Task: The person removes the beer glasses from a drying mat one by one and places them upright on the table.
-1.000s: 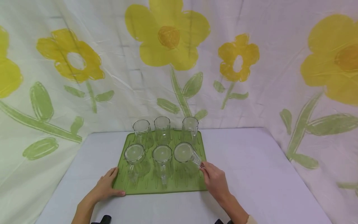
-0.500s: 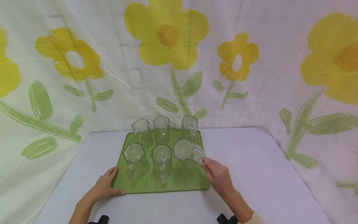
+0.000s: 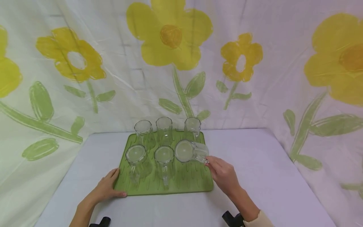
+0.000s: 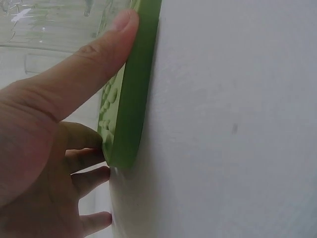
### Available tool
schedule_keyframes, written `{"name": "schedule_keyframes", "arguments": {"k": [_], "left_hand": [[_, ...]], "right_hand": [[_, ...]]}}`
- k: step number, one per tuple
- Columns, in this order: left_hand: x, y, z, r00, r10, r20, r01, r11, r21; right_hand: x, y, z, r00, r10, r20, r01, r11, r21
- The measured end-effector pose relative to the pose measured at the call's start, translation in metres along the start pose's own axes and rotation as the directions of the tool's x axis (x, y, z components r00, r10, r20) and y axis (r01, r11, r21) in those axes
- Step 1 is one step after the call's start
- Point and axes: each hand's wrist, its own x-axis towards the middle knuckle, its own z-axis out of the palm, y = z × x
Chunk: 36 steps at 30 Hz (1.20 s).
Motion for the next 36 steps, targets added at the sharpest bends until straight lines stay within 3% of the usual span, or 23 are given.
{"name": "schedule_keyframes", "arguments": {"k": [6, 13, 23, 36], "left_hand": [[0.001, -0.001, 0.003, 1.000, -0.002, 0.002, 0.002, 1.000, -0.002], [0.001, -0.003, 0.006, 1.000, 0.000, -0.002, 0.000, 1.000, 0.003], [0.000, 0.002, 0.000, 1.000, -0.003, 0.003, 0.003, 1.000, 0.010], [0.001, -0.001, -0.002, 1.000, -0.004, 0.013, 0.004, 1.000, 0.008]], "right_hand": [[0.005, 0.001, -0.004, 1.000, -0.018, 0.017, 0.018, 1.000, -0.013], [0.013, 0.004, -0.007, 0.996, -0.081, -0.025, 0.081, 0.997, -0.020], [0.022, 0.010, -0.009, 0.989, -0.136, -0.054, 0.133, 0.990, -0.054], [0.036, 0.011, -0.012, 0.974, -0.218, -0.069, 0.217, 0.976, -0.014]]}}
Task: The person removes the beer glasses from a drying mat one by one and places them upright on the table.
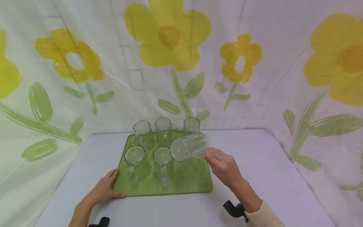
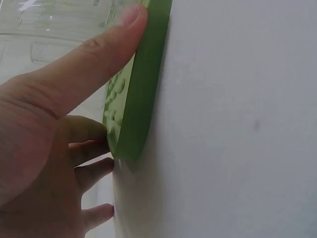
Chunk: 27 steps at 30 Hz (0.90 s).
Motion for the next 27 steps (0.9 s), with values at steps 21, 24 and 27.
{"name": "schedule_keyframes", "arguments": {"k": [21, 24, 27], "left_hand": [[-0.004, 0.000, -0.005, 1.000, 0.003, 0.007, -0.003, 1.000, -0.020], [-0.003, 0.000, -0.004, 1.000, 0.002, 0.014, -0.001, 1.000, -0.021], [-0.002, 0.000, -0.003, 1.000, 0.003, 0.015, -0.003, 1.000, -0.020]], "right_hand": [[0.014, 0.000, -0.003, 0.993, -0.114, -0.005, 0.114, 0.993, -0.033], [0.015, 0.001, -0.003, 0.992, -0.127, -0.010, 0.127, 0.991, -0.034], [0.016, 0.002, -0.003, 0.991, -0.135, -0.013, 0.135, 0.990, -0.034]]}}
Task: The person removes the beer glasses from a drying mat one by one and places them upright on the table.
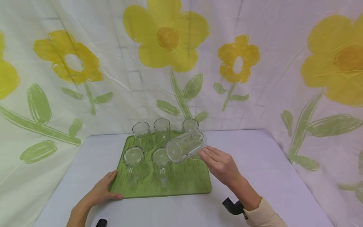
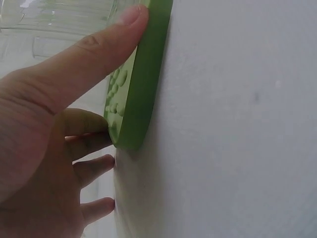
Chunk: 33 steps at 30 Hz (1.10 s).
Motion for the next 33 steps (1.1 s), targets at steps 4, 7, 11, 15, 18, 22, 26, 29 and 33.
{"name": "schedule_keyframes", "arguments": {"k": [4, 7, 11, 15, 18, 22, 26, 29, 33], "left_hand": [[0.000, -0.001, 0.001, 1.000, 0.003, -0.005, -0.003, 1.000, 0.018], [0.000, -0.002, 0.002, 1.000, 0.002, -0.005, -0.002, 0.999, 0.032], [-0.001, -0.003, 0.001, 1.000, 0.012, -0.004, -0.012, 0.999, 0.033], [-0.001, -0.003, -0.001, 0.999, 0.030, -0.020, -0.030, 1.000, 0.005], [-0.001, -0.004, -0.004, 0.999, 0.024, -0.023, -0.025, 0.999, -0.022], [-0.001, -0.002, -0.014, 1.000, -0.013, -0.020, 0.013, 0.999, -0.036], [0.005, 0.001, -0.027, 0.998, -0.021, -0.064, 0.020, 1.000, -0.014], [0.010, 0.006, -0.036, 0.990, -0.005, -0.138, 0.007, 1.000, 0.014], [0.013, 0.014, -0.051, 0.968, 0.025, -0.249, -0.020, 0.999, 0.026]], "right_hand": [[0.001, 0.000, 0.001, 1.000, -0.002, 0.004, 0.002, 1.000, 0.007], [0.002, 0.000, 0.002, 1.000, -0.006, 0.012, 0.006, 1.000, 0.010], [0.004, 0.000, 0.003, 1.000, -0.017, 0.012, 0.017, 1.000, 0.010], [0.006, 0.000, 0.004, 1.000, -0.025, 0.004, 0.025, 1.000, 0.012], [0.007, 0.000, 0.005, 1.000, -0.028, 0.002, 0.028, 0.999, 0.015], [0.008, 0.001, 0.006, 0.999, -0.035, -0.003, 0.035, 0.999, 0.017], [0.009, 0.001, 0.006, 0.999, -0.041, -0.013, 0.041, 0.999, 0.014], [0.009, 0.001, 0.006, 0.999, -0.044, -0.020, 0.044, 0.999, 0.008], [0.011, 0.000, 0.006, 0.998, -0.052, -0.031, 0.052, 0.999, 0.002]]}}
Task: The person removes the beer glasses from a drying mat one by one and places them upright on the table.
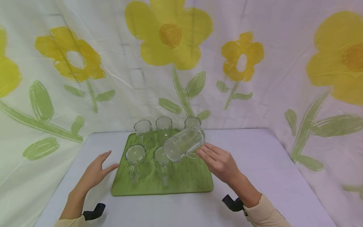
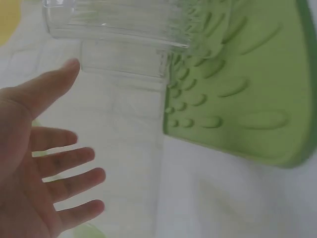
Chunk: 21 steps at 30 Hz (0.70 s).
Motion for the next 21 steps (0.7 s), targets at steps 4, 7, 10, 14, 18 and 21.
{"name": "schedule_keyframes", "arguments": {"k": [4, 7, 10, 14, 18, 21], "left_hand": [[0.009, 0.009, -0.014, 0.996, 0.044, -0.072, -0.045, 0.999, -0.005], [0.016, 0.018, -0.024, 0.992, 0.080, -0.093, -0.083, 0.996, -0.031], [0.020, 0.031, -0.033, 0.990, 0.095, -0.104, -0.103, 0.992, -0.076], [0.026, 0.052, -0.043, 0.988, 0.108, -0.111, -0.125, 0.980, -0.155], [0.032, 0.074, -0.051, 0.983, 0.149, -0.103, -0.171, 0.950, -0.262], [0.035, 0.092, -0.054, 0.979, 0.188, -0.082, -0.205, 0.915, -0.349]], "right_hand": [[0.002, 0.001, 0.000, 1.000, -0.017, -0.011, 0.017, 1.000, -0.007], [0.004, 0.001, 0.000, 0.999, -0.030, -0.015, 0.030, 1.000, -0.002], [0.006, 0.002, 0.001, 0.999, -0.044, -0.019, 0.044, 0.999, 0.005], [0.007, 0.002, 0.002, 0.998, -0.060, -0.031, 0.061, 0.998, 0.008], [0.008, 0.002, 0.003, 0.997, -0.066, -0.040, 0.066, 0.998, 0.009], [0.009, 0.001, 0.003, 0.997, -0.066, -0.041, 0.067, 0.998, 0.010]]}}
